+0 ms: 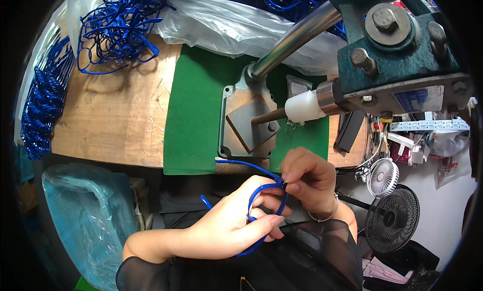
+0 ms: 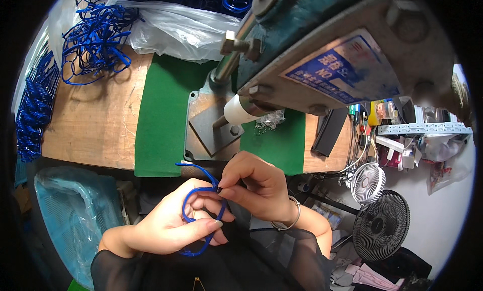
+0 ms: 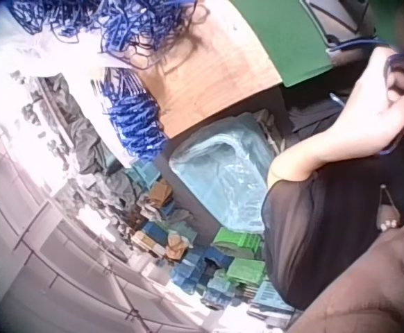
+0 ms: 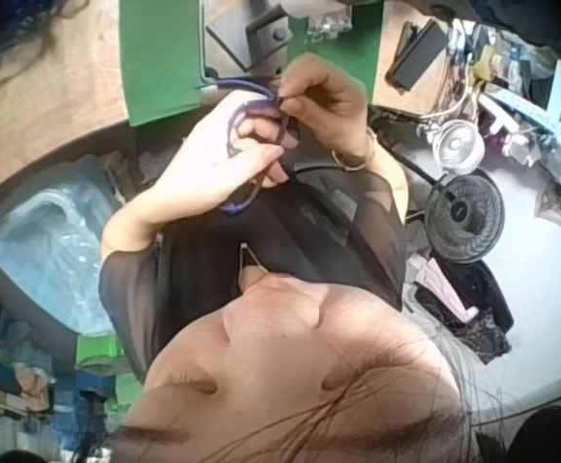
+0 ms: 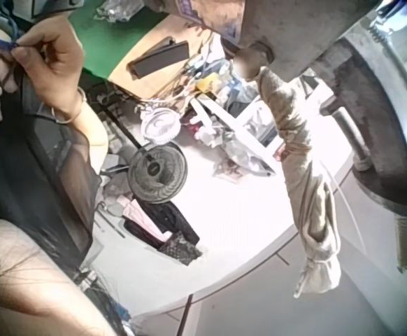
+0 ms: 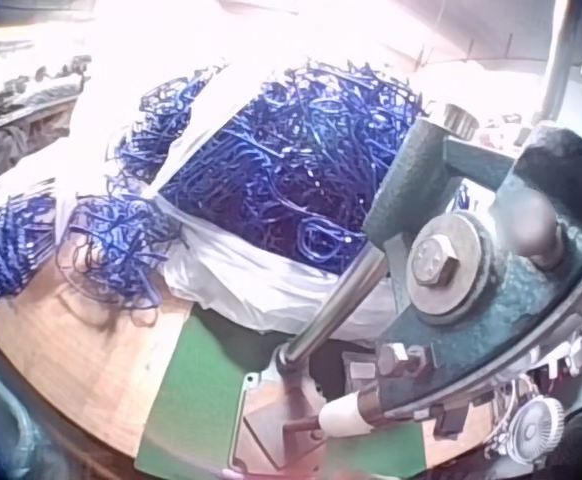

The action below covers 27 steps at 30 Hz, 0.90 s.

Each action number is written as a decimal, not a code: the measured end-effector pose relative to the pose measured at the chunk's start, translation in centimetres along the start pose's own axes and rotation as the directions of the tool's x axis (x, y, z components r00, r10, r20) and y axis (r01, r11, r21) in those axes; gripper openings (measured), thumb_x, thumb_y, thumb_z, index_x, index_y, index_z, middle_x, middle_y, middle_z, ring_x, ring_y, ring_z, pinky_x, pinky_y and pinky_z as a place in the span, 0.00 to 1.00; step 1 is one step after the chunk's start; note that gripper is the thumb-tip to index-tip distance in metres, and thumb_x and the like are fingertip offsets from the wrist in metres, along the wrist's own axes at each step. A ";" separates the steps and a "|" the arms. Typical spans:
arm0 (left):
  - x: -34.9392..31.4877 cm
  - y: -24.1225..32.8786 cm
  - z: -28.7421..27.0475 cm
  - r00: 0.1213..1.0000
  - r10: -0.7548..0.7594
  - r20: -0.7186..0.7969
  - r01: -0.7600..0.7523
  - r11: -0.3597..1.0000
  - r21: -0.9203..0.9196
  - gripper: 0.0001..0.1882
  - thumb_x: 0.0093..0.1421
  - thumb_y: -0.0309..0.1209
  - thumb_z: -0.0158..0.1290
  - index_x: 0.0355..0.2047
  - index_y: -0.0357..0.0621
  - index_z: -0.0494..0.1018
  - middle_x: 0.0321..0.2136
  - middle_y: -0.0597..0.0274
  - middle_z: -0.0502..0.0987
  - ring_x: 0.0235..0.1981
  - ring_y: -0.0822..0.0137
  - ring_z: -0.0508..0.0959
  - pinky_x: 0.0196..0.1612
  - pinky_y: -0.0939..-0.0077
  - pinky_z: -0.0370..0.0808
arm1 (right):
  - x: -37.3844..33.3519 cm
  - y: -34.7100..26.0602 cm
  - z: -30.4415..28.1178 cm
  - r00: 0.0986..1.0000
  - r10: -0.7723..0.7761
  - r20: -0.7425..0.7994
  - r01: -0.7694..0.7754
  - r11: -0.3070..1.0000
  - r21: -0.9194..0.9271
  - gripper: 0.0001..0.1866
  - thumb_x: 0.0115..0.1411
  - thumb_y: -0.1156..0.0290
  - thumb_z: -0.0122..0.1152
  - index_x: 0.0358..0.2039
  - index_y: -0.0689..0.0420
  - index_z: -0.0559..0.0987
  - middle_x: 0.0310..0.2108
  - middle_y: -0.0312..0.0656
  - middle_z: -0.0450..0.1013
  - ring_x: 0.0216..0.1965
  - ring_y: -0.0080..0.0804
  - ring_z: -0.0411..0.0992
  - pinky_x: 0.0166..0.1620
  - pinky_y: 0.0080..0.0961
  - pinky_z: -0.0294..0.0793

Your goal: The person repeatedly picks blue wire frames from a pile, places them into a press machine, and operates the lever to crimp or secure the frame. Finished frames are set aside on the table. The process is repeated continuously throughout the clip.

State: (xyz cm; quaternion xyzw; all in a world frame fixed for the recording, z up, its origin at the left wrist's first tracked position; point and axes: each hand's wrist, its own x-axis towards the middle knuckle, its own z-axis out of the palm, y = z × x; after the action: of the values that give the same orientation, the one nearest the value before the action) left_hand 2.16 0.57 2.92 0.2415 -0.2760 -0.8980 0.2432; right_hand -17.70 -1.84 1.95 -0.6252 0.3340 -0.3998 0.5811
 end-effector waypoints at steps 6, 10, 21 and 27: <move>0.3 -0.2 0.2 1.000 0.013 -0.027 -0.012 0.999 0.042 0.25 0.58 0.20 0.47 0.53 0.36 0.50 0.40 0.48 0.71 0.33 0.64 0.78 0.40 0.74 0.75 | 0.1 -0.2 -0.2 1.000 -0.020 -0.015 0.019 0.997 -0.070 0.08 0.49 0.82 0.62 0.30 0.61 0.74 0.30 0.39 0.70 0.30 0.25 0.67 0.32 0.18 0.65; 0.3 -0.4 0.3 0.999 0.022 -0.044 -0.016 0.991 0.131 0.25 0.58 0.20 0.46 0.54 0.36 0.49 0.42 0.48 0.69 0.35 0.64 0.77 0.40 0.73 0.75 | 0.8 -1.1 -0.9 0.991 -0.109 0.077 0.127 0.946 -0.297 0.08 0.47 0.81 0.63 0.29 0.60 0.75 0.27 0.39 0.71 0.28 0.27 0.69 0.29 0.20 0.67; 0.2 -0.4 0.2 0.999 -0.002 -0.037 0.007 0.990 0.141 0.25 0.58 0.20 0.45 0.54 0.37 0.49 0.42 0.48 0.68 0.37 0.64 0.76 0.41 0.73 0.75 | 0.5 -0.9 -0.1 0.974 -0.214 0.070 0.219 0.831 -0.511 0.08 0.45 0.80 0.65 0.27 0.59 0.76 0.26 0.39 0.71 0.26 0.31 0.70 0.27 0.21 0.69; 0.1 -0.4 0.0 0.999 -0.011 -0.038 0.015 0.994 0.110 0.24 0.59 0.20 0.45 0.54 0.37 0.50 0.42 0.48 0.68 0.37 0.64 0.76 0.41 0.73 0.75 | 0.7 -0.9 -0.2 0.979 -0.183 0.085 0.202 0.872 -0.446 0.09 0.45 0.81 0.65 0.28 0.59 0.76 0.26 0.38 0.71 0.27 0.29 0.70 0.28 0.20 0.69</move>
State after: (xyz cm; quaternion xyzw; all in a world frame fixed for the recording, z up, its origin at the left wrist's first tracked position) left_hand 1.95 0.87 2.67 0.2730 -0.3192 -0.8782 0.2287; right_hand -17.61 -2.51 2.96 -0.7813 0.3421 -0.3543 0.3835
